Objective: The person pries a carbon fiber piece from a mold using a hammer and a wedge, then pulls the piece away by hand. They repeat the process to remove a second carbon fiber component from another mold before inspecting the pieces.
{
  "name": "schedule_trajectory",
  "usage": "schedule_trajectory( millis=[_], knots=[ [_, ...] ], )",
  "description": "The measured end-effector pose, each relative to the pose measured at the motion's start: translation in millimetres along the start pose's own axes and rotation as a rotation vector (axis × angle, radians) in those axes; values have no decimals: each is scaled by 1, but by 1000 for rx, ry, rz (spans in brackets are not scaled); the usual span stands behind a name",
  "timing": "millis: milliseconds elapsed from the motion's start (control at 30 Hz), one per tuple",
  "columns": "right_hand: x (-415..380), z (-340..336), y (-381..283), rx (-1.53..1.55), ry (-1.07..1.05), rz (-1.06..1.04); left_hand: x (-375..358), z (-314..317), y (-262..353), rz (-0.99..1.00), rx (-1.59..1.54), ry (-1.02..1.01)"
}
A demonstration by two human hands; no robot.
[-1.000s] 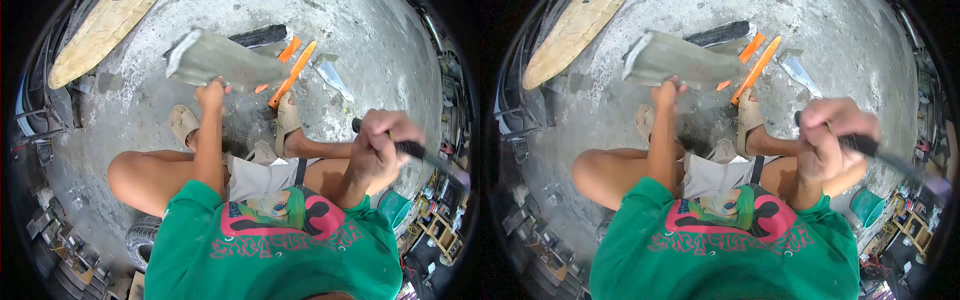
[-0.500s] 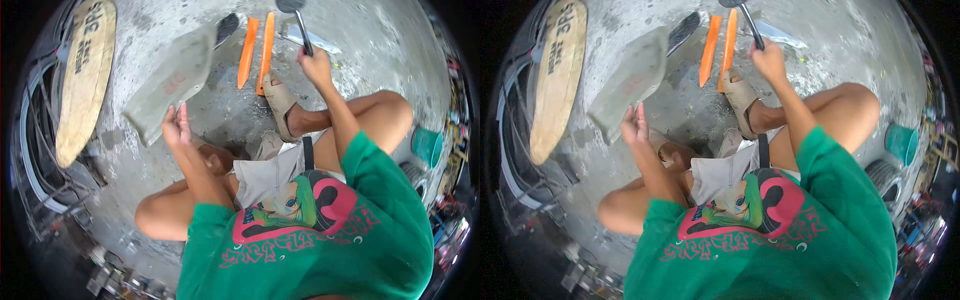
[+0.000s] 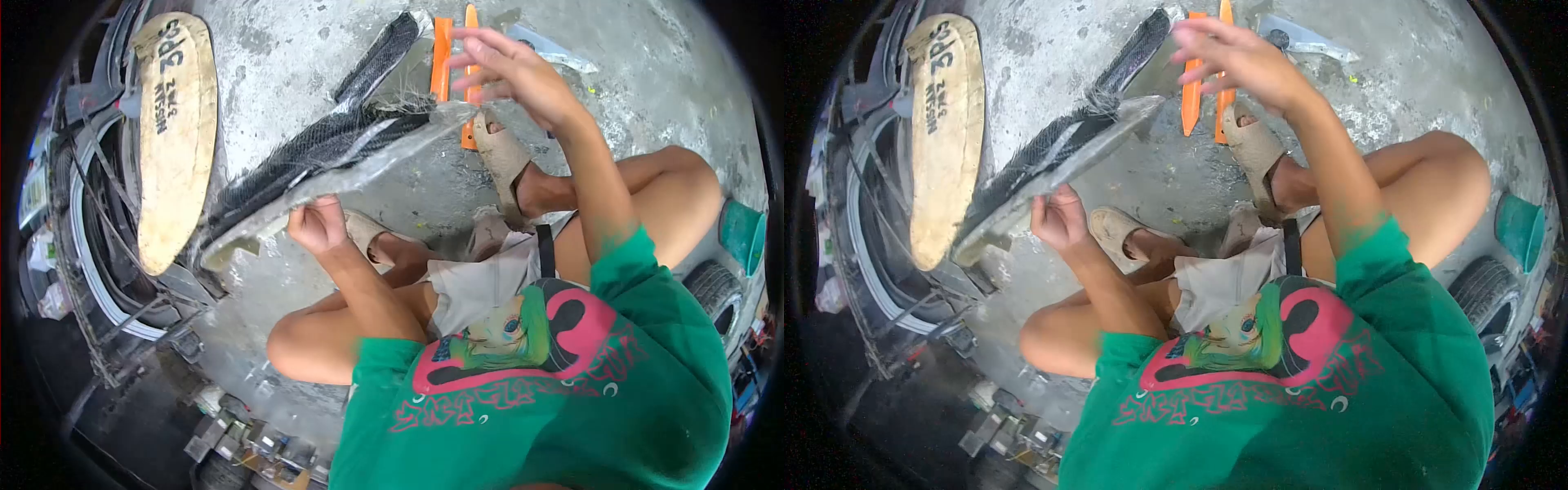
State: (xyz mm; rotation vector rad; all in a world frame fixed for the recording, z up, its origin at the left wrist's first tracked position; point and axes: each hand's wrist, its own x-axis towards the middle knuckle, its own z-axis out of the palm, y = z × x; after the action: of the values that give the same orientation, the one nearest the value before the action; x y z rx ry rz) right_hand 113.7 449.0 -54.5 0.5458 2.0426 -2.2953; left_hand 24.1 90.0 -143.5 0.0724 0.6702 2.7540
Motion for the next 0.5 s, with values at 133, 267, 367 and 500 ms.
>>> schedule_trajectory(
  millis=[133, 267, 367, 500],
  knots=[
    [-42, 20, -48, 93, -201, -150, 2, 25, -5, -20, 50, 51],
    [-46, 25, -44, -94, -271, -405, 3, 18, -5, -2, 78, 115],
    [-52, 28, -41, -198, -327, -365, 6, 50, -22, 154, 468, 368],
    [-51, 24, -46, -273, -368, -409, 5, 68, -26, 211, 408, 261]
  ],
)
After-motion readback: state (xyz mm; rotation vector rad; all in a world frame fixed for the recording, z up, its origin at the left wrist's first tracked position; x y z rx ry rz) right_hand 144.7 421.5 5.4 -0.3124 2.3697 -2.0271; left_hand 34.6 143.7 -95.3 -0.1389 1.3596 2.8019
